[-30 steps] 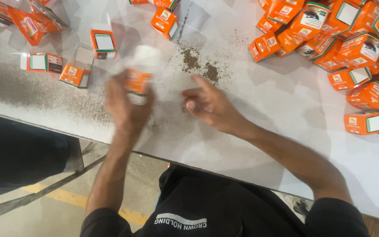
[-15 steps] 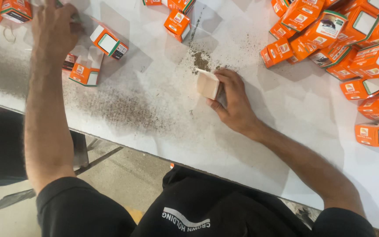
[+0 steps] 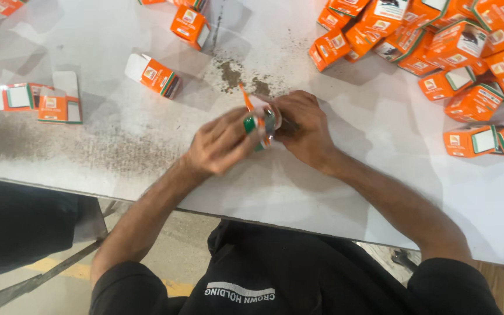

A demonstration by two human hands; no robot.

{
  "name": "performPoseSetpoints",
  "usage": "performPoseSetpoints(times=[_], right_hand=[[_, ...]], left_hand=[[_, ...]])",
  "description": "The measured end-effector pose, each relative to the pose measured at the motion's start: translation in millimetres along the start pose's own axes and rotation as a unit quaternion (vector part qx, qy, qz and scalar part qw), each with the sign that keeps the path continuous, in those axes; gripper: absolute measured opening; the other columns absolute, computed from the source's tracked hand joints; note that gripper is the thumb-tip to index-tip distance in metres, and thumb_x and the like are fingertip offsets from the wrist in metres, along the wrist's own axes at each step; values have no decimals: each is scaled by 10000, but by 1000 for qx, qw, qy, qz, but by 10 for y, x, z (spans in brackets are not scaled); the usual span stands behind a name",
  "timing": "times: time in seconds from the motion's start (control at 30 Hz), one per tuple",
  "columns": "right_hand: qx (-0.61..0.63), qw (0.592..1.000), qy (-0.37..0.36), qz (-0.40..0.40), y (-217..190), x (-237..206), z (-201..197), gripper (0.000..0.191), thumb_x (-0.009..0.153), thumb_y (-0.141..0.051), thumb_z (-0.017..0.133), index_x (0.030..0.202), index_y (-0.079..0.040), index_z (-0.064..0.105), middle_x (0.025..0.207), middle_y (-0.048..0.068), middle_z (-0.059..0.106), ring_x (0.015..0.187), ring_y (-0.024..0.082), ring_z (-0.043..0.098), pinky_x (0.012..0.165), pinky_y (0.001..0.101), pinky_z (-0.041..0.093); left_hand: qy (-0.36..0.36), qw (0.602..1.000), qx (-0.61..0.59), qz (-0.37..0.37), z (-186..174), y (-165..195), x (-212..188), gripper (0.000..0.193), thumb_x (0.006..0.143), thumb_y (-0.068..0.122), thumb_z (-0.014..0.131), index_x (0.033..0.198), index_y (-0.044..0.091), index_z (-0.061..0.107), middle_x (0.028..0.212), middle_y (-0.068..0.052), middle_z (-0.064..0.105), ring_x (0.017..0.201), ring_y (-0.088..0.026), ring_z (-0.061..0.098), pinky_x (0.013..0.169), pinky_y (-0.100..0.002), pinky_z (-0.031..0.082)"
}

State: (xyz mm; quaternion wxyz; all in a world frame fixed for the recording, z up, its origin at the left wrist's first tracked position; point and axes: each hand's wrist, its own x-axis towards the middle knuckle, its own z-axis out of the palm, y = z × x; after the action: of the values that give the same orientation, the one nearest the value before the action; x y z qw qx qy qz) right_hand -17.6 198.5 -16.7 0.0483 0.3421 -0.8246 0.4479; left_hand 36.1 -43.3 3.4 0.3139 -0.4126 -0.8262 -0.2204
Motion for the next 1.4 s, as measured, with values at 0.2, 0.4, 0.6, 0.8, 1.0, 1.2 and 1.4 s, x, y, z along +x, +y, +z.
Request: performPoseSetpoints(times=[0.2,0.4,0.6,0.8,1.0,1.2,1.4], right_hand=[[-3,999,28,-19,-2,-6,27,610,682,-130,969,1187,18,660,1147,157,703,1127,351,651,1048,460,467],[-33,999,12,-29,-13,-35,57,636,650,-78,924,1215,16,646,1220,163,697,1176,363,641,1047,464,476],[12,999,42,0,-48,-52,86,670,752,-111,939,1291,30,568,1220,139,693,1181,346,628,1047,476,475],[-86,993,23,-77,-124,-55,60,598,781,-57,873,1325,-16,626,1256,144,671,1217,341,619,1054,475,485],[-159,982,-6,-97,-130,-17,59,560,811,-83,847,1328,-37,636,1243,160,662,1232,340,606,1039,481,475],[-137,988,13,-72,-123,-30,97,420,818,-89,843,1182,-41,639,1267,159,680,1249,328,627,1051,482,490],[-136,987,17,-85,-117,-26,79,367,826,-105,857,1107,-41,629,1237,176,694,1211,339,642,1022,481,493]], left_hand=[[-26,984,66,-162,130,44,190,305,953,248,814,1203,98,727,1355,-214,539,1482,-421,299,1203,-723,192],[-30,961,21,-276,221,102,283,139,943,136,767,1042,50,721,1545,-310,346,1455,-512,279,1177,-644,303],[79,807,-293,-507,400,71,283,407,875,59,647,1232,-7,465,1149,-146,622,760,-178,674,644,-331,550],[-8,811,-267,-521,416,-19,227,157,942,54,659,1074,-17,614,823,-84,645,714,-164,622,620,-322,510],[-11,582,-590,-559,156,-224,122,225,911,66,629,1126,8,662,914,-42,697,763,-112,646,709,-285,587],[-36,664,-517,-539,298,-289,188,153,943,22,713,1063,-44,645,937,-66,703,820,-113,654,704,-303,562],[31,744,-430,-510,346,-114,75,163,967,-3,671,1129,-20,683,1005,-30,669,878,-66,629,778,-250,554]])
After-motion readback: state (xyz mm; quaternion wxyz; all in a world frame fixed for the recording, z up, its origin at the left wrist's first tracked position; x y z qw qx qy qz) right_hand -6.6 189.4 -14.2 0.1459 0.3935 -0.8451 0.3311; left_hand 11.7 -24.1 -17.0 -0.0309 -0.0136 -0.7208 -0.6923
